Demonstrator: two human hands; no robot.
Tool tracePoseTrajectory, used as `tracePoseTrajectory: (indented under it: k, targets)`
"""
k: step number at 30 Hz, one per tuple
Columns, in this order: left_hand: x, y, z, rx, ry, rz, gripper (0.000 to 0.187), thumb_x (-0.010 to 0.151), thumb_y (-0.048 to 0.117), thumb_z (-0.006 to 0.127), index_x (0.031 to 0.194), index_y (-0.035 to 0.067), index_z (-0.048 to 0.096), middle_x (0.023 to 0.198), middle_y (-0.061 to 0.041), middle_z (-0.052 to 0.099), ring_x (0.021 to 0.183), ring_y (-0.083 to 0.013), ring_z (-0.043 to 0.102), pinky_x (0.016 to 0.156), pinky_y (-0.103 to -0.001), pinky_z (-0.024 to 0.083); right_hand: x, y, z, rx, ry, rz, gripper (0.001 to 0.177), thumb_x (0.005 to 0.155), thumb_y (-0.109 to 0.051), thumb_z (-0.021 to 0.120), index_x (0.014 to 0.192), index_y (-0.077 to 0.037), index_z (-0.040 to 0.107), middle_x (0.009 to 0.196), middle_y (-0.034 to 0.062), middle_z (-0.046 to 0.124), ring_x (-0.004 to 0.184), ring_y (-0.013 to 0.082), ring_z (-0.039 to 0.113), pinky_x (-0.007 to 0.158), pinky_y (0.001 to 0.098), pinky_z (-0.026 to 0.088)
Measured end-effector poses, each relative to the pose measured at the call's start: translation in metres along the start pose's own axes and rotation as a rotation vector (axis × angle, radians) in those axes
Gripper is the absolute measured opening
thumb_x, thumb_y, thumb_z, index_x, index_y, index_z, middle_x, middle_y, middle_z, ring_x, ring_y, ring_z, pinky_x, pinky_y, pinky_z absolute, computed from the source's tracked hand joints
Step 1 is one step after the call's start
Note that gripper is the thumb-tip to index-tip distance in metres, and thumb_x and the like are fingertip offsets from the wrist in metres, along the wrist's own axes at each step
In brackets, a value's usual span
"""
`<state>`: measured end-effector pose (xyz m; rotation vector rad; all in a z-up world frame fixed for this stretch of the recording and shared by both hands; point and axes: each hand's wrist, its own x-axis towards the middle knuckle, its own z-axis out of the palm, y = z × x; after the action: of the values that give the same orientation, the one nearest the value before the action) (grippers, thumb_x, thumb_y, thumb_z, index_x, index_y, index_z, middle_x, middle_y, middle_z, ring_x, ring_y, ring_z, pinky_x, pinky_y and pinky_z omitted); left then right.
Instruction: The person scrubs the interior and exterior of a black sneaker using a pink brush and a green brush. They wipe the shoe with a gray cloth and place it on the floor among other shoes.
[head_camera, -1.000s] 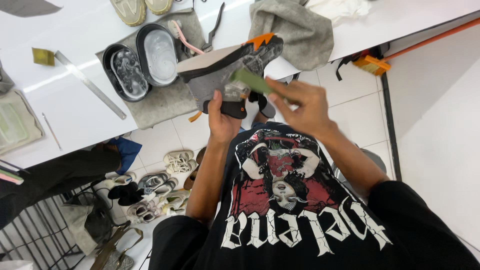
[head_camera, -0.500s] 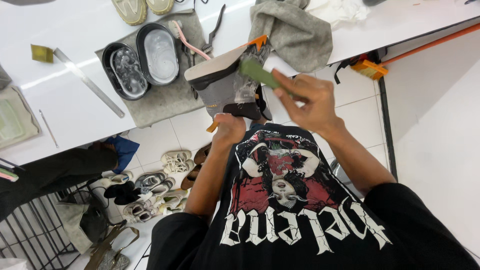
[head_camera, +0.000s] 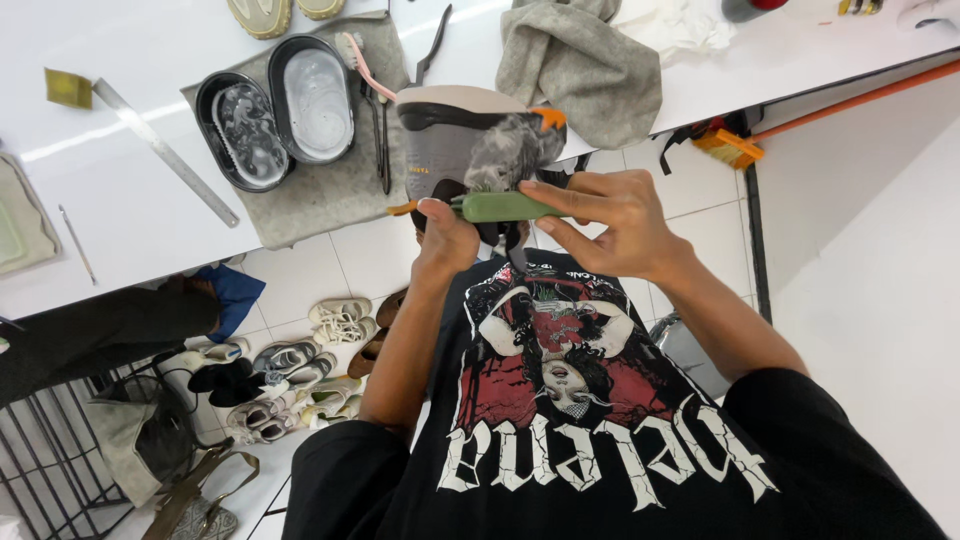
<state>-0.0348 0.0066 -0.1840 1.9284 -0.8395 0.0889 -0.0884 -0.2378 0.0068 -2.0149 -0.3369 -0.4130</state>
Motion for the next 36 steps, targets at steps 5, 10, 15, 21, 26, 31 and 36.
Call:
tracePoseTrajectory:
  k: [5,10,15,21,26,31,36]
  targets:
    - [0.064,0.084,-0.053,-0.402,-0.100,-0.631,0.077,0.106,0.055,0.014,0.151,-0.002,0.039,0.157,-0.020,0.042,0.151,-0.0248,0.028,0.128,-0.039,0.017,0.025,0.010,-0.052,-0.385,-0.225,-0.008,0.029,0.112,-0.016,0.060,0.137,-0.007,0.071,0.086,0.0025,0.052,0.083,0.0204,0.046,0.085,0.0387,0.024]
    - [0.142,0.163,-0.102,-0.235,-0.519,-0.922,0.070,0.088,0.073,0.008,0.099,0.013,0.042,0.069,-0.002,0.048,0.074,-0.0148,0.047,0.073,-0.039,0.038,0.055,0.016,-0.053,-0.658,0.001,-0.298,0.034,0.109,-0.036,0.058,0.092,-0.007,0.064,0.081,0.0049,0.041,0.087,0.0281,0.037,0.091,0.0450,0.023]
    - [0.165,0.183,-0.113,-0.196,-0.858,-0.890,0.081,0.082,0.073,0.008,0.086,0.017,0.067,0.087,0.000,0.076,0.083,-0.0131,0.066,0.077,-0.032,0.049,0.079,0.020,-0.033,-0.759,0.207,-0.706,0.034,0.095,-0.029,0.055,0.065,-0.015,0.044,0.062,-0.0003,0.043,0.071,0.0234,0.047,0.096,0.0422,0.028]
    - [0.150,0.165,-0.109,-0.057,-0.967,-0.832,0.064,0.091,0.074,0.009,0.067,0.019,0.032,0.067,0.001,0.048,0.067,-0.0144,0.045,0.061,-0.037,0.035,0.075,0.013,-0.019,-0.628,0.024,-0.661,0.030,0.087,-0.024,0.060,0.063,-0.015,0.043,0.065,-0.0026,0.033,0.071,0.0233,0.045,0.095,0.0449,0.026]
    - [0.148,0.169,-0.112,-0.067,-1.017,-0.910,0.079,0.085,0.077,0.007,0.056,0.015,0.047,0.061,-0.003,0.060,0.064,-0.0166,0.055,0.062,-0.037,0.038,0.074,0.007,-0.013,-0.608,0.018,-0.605,0.030,0.084,-0.020,0.061,0.067,-0.018,0.036,0.066,-0.0037,0.028,0.078,0.0267,0.046,0.084,0.0447,0.026]
    - [0.127,0.140,-0.105,-0.243,-1.017,-0.865,0.070,0.085,0.076,0.005,0.111,0.011,0.011,0.115,-0.001,0.017,0.109,-0.0135,0.015,0.093,-0.035,0.012,0.067,0.018,-0.018,-0.545,0.075,-0.545,0.022,0.074,-0.011,0.062,0.061,-0.016,0.044,0.060,-0.0039,0.038,0.073,0.0250,0.043,0.093,0.0451,0.024]
    - [0.125,0.111,-0.092,-0.405,-0.905,-0.894,0.057,0.094,0.071,0.008,0.078,0.021,0.031,0.070,0.007,0.039,0.071,-0.0065,0.035,0.078,-0.028,0.041,0.062,0.018,-0.017,-0.627,0.037,-0.668,0.031,0.080,-0.023,0.061,0.064,-0.021,0.034,0.058,-0.0062,0.029,0.066,0.0172,0.039,0.083,0.0413,0.026]
